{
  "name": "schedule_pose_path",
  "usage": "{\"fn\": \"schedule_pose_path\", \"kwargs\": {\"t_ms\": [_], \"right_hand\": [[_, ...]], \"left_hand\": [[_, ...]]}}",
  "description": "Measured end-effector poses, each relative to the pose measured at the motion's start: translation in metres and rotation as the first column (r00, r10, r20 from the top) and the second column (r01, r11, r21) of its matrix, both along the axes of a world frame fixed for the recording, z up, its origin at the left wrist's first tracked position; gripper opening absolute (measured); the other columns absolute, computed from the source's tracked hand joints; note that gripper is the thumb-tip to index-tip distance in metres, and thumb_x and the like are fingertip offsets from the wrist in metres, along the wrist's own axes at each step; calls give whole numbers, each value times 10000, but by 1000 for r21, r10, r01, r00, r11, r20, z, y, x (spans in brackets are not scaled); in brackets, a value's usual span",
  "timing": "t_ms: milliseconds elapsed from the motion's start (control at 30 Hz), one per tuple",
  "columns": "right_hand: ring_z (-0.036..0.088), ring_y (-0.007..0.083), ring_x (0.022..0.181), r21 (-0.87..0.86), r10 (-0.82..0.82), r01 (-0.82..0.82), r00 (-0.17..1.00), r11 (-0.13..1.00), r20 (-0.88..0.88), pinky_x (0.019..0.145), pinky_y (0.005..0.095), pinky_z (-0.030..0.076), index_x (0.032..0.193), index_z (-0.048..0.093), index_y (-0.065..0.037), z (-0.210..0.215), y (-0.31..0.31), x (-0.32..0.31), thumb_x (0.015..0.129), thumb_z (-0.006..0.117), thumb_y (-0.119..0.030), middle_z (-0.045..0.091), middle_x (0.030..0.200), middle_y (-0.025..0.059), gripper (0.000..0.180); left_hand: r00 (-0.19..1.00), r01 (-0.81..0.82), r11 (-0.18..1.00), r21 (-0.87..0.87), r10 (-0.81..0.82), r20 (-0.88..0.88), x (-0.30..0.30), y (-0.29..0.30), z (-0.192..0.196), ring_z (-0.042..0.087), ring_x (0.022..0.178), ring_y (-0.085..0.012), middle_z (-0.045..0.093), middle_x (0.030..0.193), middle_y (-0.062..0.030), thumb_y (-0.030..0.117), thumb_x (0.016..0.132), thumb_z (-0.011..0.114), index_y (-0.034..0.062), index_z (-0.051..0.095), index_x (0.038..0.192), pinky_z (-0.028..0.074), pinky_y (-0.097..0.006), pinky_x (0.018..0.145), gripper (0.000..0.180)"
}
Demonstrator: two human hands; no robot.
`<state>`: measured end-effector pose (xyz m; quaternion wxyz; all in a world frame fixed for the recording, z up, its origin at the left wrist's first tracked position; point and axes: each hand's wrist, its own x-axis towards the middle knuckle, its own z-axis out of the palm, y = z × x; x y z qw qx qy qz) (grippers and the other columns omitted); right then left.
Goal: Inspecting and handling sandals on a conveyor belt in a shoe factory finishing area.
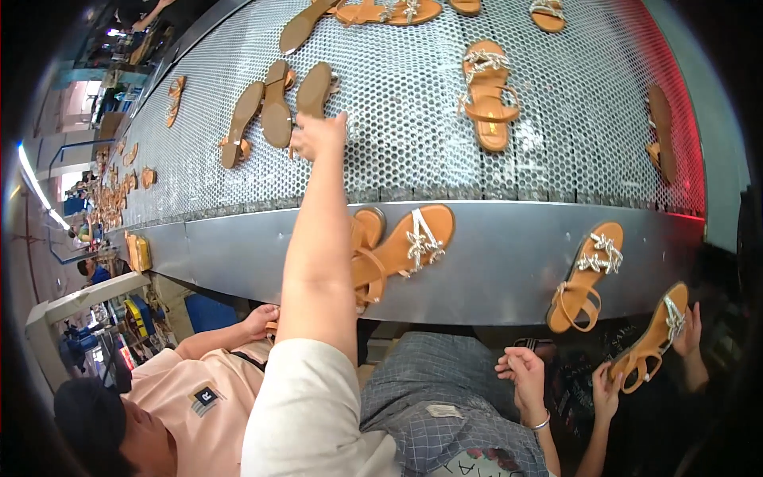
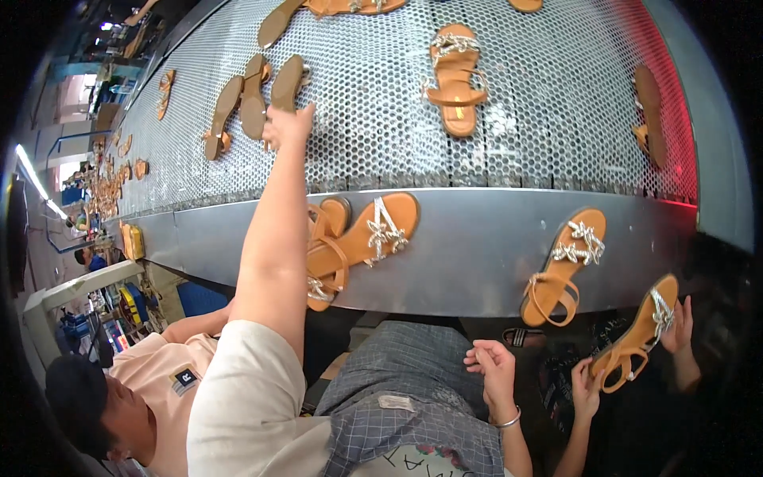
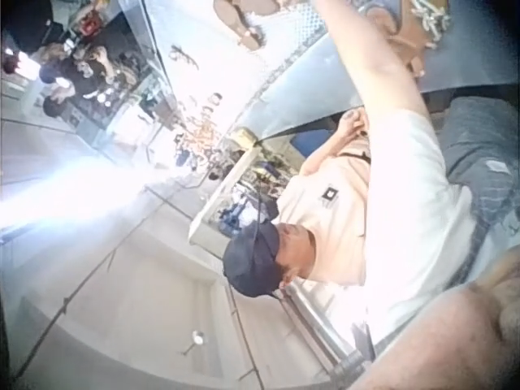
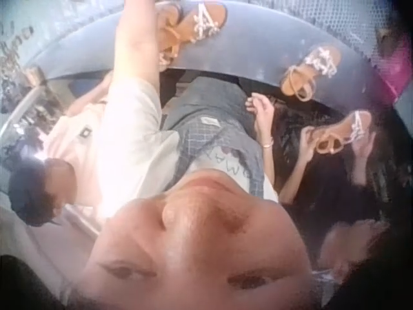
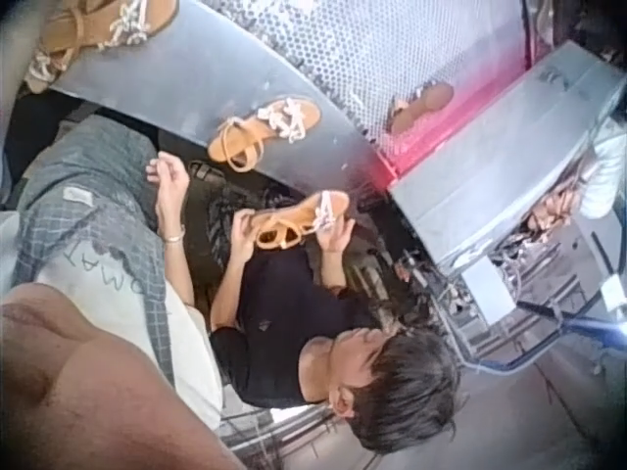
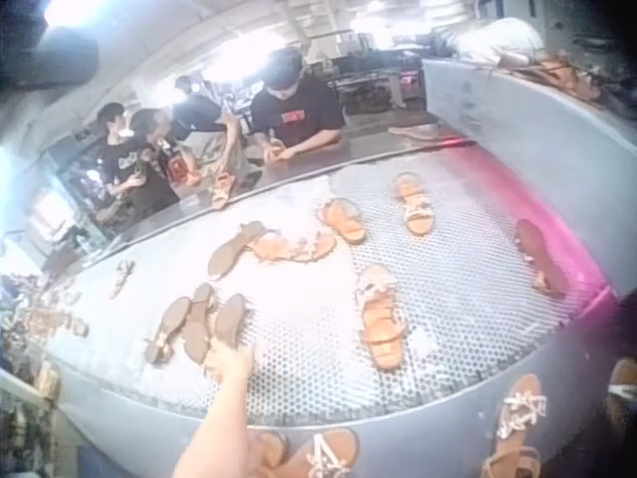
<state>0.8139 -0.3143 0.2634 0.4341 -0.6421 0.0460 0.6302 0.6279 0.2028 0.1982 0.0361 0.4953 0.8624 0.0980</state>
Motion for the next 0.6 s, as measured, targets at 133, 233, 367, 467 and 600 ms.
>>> {"fn": "schedule_pose_path", "kwargs": {"t_ms": [133, 233, 367, 467, 600], "right_hand": [[631, 145, 715, -19, -13, 12, 999, 1000, -53, 609, 241, 517, 1010, 599, -11, 0, 36, 2, 904, 551, -92, 644, 838, 77, 141], [625, 140, 734, 11, 50, -50, 997, 999, -58, 618, 244, 513, 1021, 596, -5, 2, 64, 3, 914, 537, -100, 635, 846, 73, 155], [622, 133, 746, 51, 100, -97, 994, 994, -46, 634, 236, 507, 1022, 601, -6, 1, 89, 5, 914, 535, -94, 635, 859, 68, 154], [621, 129, 751, 61, 93, -89, 994, 994, -63, 640, 234, 504, 1022, 604, -14, -6, 92, 8, 913, 540, -98, 638, 864, 66, 151], [619, 120, 751, 116, 172, -164, 983, 980, -71, 647, 235, 503, 1021, 607, -19, -7, 93, 4, 905, 554, -106, 643, 870, 57, 154]], "left_hand": [[979, 203, 949, -241, -204, 21, -44, 3, -14, 298, 1272, -405, 346, 1356, -264, 537, 634, 757, 125, 204, 1445, 300, -499, 1033, 1064], [949, 285, 947, -149, -301, -96, -67, 10, -19, 254, 1300, -412, 328, 1374, -265, 562, 643, 743, 140, 190, 1451, 274, -498, 1052, 1066], [666, 650, 756, 73, -613, 425, -61, -26, 33, 313, 1285, -412, 459, 1292, -239, 427, 633, 803, 16, 344, 1373, 246, -484, 1079, 963], [399, 895, 438, -78, -714, 576, -34, -122, 67, 526, 1115, -341, 584, 1122, -224, 342, 630, 811, 2, 486, 1270, 320, -442, 1050, 795], [440, 894, 422, -148, -889, 124, 1, -215, 40, 539, 1058, -288, 620, 1011, -132, 395, 601, 815, 51, 518, 1236, 276, -520, 1055, 781]]}}
